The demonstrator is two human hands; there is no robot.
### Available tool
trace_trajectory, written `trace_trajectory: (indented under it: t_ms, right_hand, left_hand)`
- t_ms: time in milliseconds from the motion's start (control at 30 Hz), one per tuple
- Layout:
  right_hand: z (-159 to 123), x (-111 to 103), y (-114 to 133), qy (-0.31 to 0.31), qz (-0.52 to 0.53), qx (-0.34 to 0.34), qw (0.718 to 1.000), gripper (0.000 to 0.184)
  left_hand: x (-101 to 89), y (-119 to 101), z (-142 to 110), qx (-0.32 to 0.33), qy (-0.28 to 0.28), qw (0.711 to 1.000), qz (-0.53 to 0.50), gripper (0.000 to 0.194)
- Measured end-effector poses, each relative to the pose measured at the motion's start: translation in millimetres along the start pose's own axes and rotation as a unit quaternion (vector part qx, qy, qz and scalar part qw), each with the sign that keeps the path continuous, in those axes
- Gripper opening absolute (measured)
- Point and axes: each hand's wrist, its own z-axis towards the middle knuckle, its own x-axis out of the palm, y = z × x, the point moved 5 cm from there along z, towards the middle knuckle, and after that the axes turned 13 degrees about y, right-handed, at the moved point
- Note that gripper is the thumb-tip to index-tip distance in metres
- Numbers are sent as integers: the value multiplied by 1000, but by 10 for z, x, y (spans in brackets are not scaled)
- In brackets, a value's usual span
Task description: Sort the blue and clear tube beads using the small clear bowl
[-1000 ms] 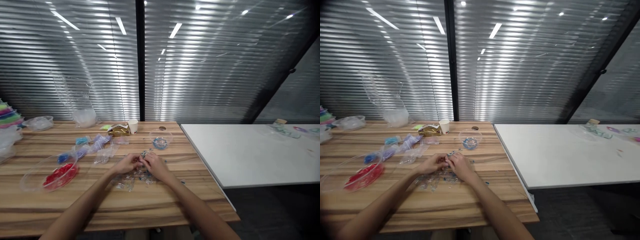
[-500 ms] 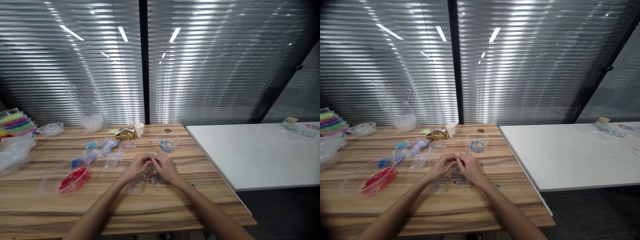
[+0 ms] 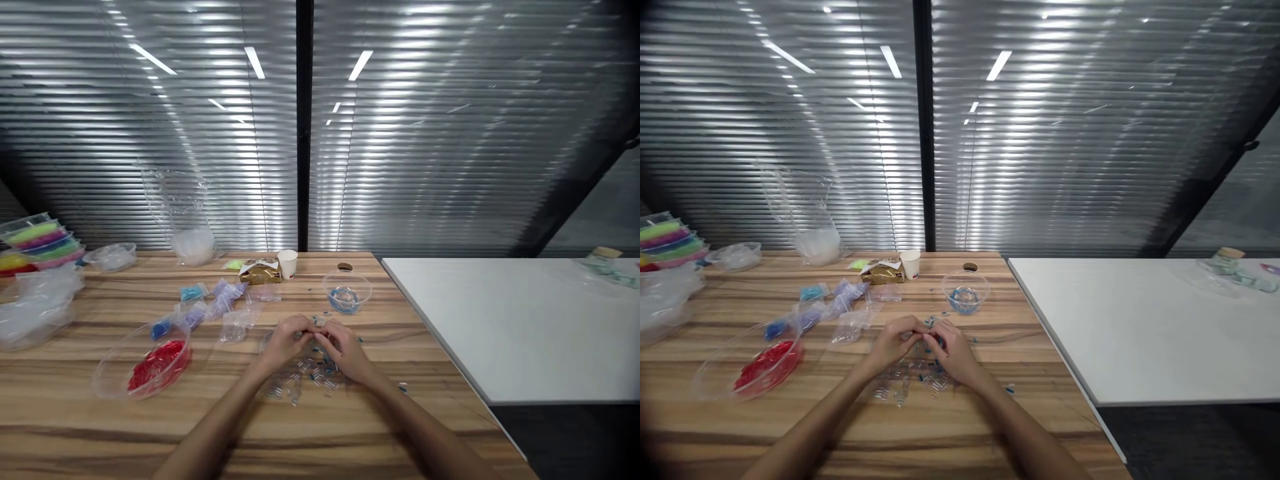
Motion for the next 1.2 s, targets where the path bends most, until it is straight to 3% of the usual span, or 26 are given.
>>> trace_trajectory:
  t_ms: [233,433,633,1200]
  right_hand:
    - [-38,11,13,13,-43,-41,998,28]
    - [-53,69,-72,32,-16,0,999,30]
    - [-35,91,-92,58,-9,-16,998,31]
    - [-14,48,-108,35,110,70,991,27]
  left_hand:
    - [34,-7,-11,2,18,1000,-4,13]
    - [86,51,-17,7,24,1000,-13,14]
    - [139,56,-29,11,36,999,7,15]
    - [59,9,-63,37,14,999,-4,19]
